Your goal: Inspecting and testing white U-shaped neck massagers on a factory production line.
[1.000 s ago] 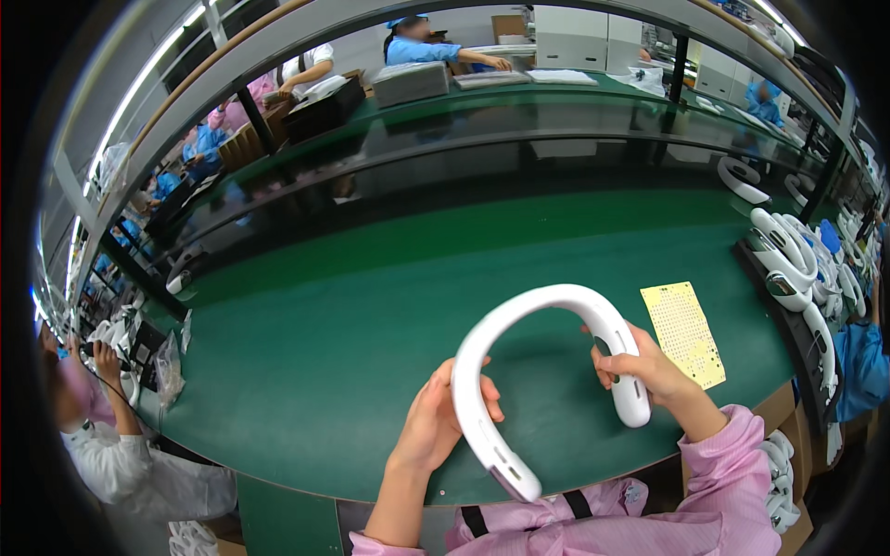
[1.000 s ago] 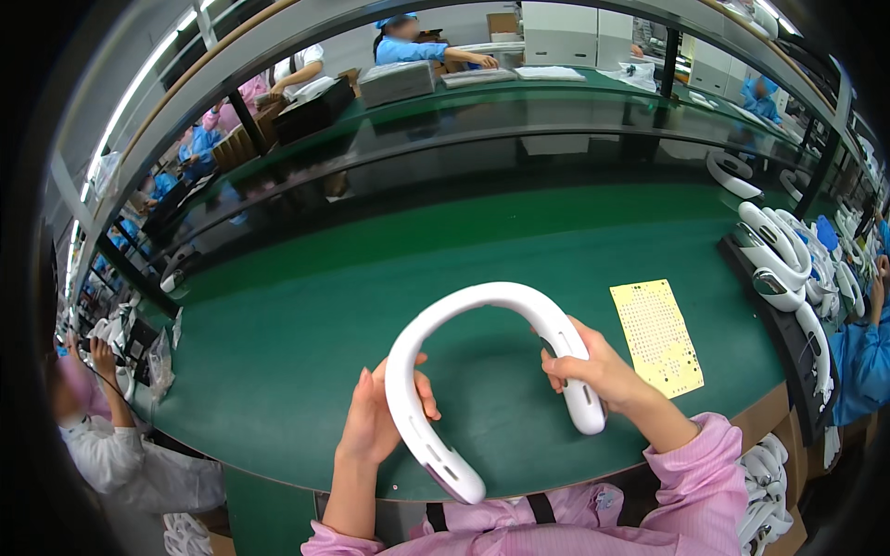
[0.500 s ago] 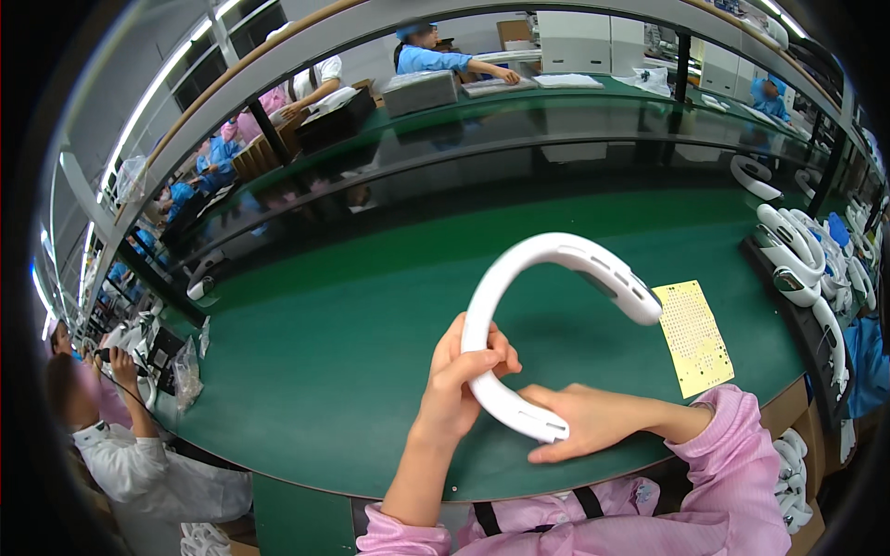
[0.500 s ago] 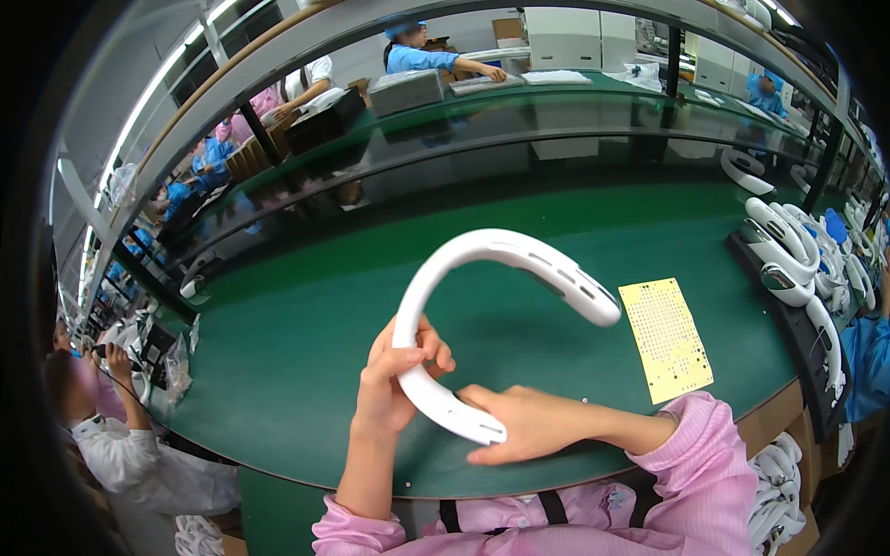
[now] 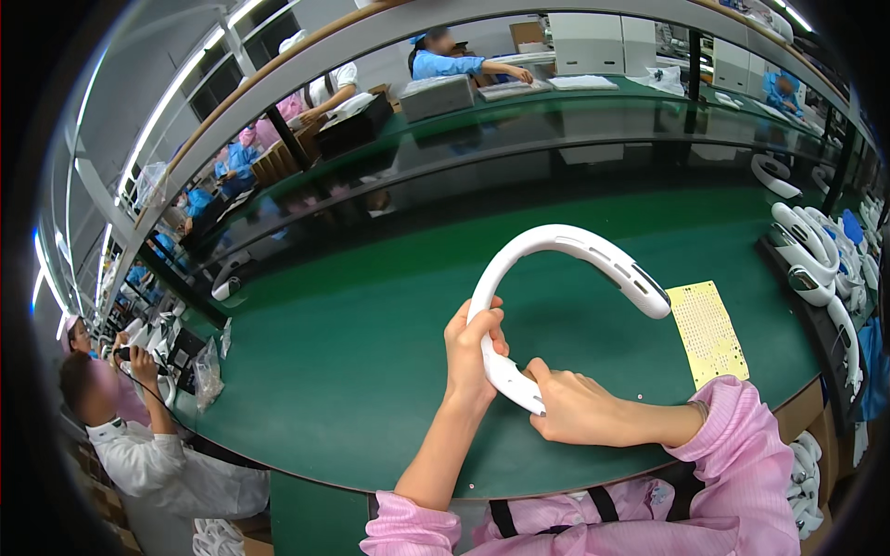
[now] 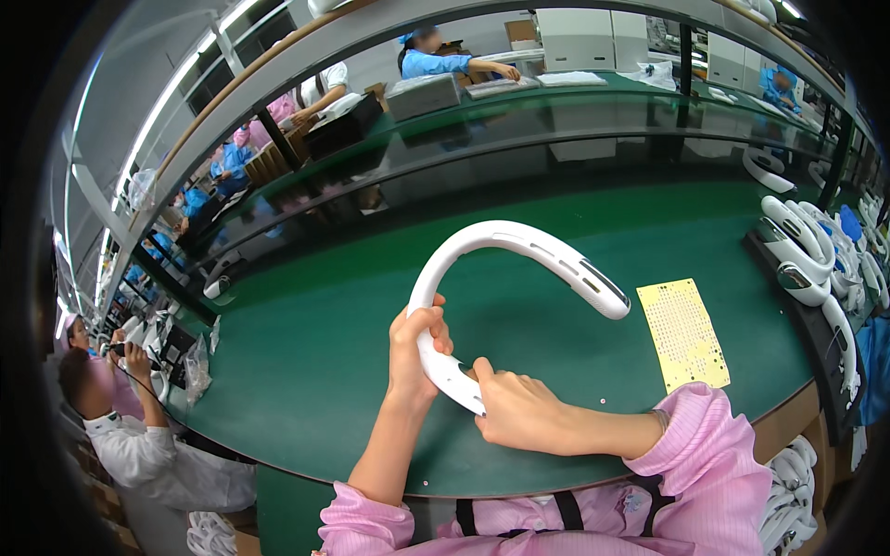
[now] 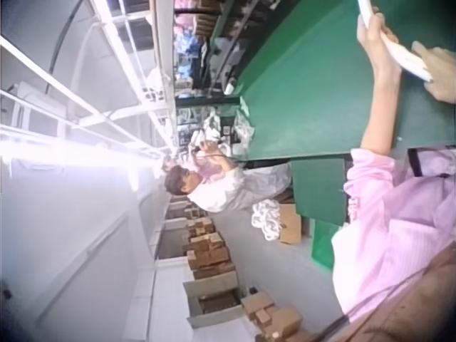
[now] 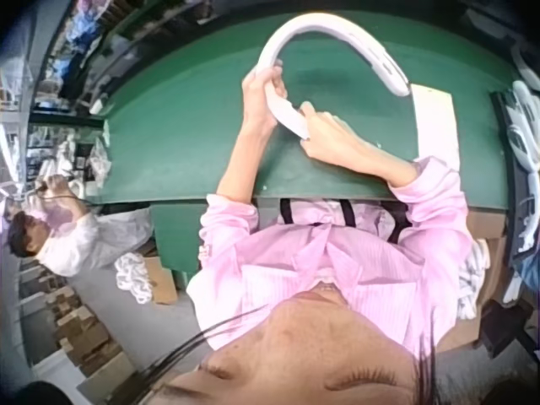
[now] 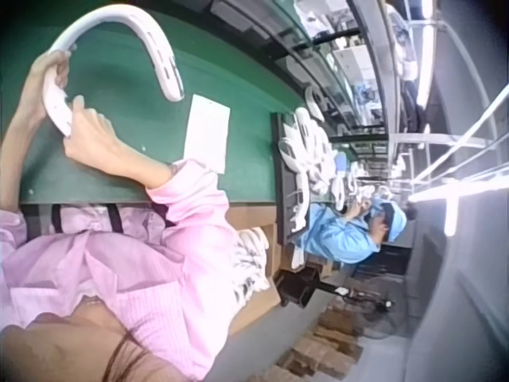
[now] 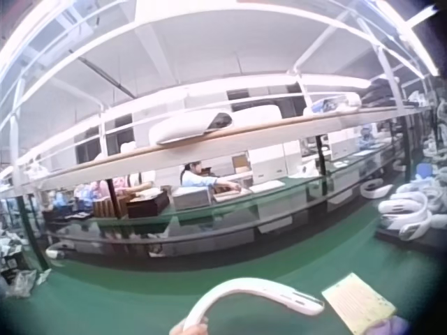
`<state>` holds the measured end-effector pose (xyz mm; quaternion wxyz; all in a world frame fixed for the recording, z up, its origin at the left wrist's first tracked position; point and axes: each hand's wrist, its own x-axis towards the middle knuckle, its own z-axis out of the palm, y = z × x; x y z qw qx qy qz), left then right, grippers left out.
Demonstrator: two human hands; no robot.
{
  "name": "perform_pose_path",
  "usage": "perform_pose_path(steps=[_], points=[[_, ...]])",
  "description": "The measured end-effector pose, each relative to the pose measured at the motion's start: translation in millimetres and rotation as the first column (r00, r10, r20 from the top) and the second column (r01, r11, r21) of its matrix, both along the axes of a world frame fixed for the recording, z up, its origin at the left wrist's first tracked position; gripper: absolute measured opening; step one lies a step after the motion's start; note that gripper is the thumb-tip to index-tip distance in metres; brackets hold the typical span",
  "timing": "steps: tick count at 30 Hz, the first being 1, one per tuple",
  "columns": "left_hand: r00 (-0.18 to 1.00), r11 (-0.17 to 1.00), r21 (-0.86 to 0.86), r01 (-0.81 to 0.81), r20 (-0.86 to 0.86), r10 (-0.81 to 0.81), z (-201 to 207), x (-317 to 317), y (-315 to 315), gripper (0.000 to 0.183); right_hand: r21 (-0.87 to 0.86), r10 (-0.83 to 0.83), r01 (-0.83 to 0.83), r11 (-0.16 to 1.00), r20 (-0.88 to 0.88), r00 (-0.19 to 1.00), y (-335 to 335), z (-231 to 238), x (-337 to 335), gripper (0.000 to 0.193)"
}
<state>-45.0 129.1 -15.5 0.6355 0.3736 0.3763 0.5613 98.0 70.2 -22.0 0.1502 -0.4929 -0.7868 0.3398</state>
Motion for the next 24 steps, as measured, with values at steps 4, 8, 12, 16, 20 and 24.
perform_pose_path(steps=[4,8,12,16,20,24], points=[[0.995,0.995,0.067,0.073,0.068,-0.078,-20.8,-14.3,19.8,0.037,-0.046,0.062,-0.063,0.997,-0.021,0.998,21.3,1.5,3.5,0.04],[0.979,0.995,0.042,0.088,0.18,-0.094,-37.9,-18.9,41.9,0.053,-0.048,0.078,-0.082,0.995,-0.092,0.993,63.1,-1.9,11.1,0.038],[0.994,0.995,0.004,0.095,0.056,-0.096,-93.1,-26.2,59.4,0.042,0.278,-0.07,0.105,0.955,-0.131,0.989,159.3,-18.7,26.9,0.038],[0.994,0.995,0.065,0.072,-0.084,-0.067,-93.1,-19.4,56.8,0.025,0.708,-0.329,0.28,0.648,-0.071,0.942,211.9,-22.2,44.1,0.038],[0.935,0.979,0.172,0.111,-0.351,-0.045,-93.0,-9.6,52.4,0.02,0.652,-0.126,0.385,0.652,-0.408,0.904,191.9,-11.2,25.0,0.022],[0.786,0.938,0.28,0.204,-0.618,0.013,-93.2,1.1,45.3,0.017,0.673,0.342,0.272,0.688,-0.631,0.696,105.1,81.0,11.4,0.022]])
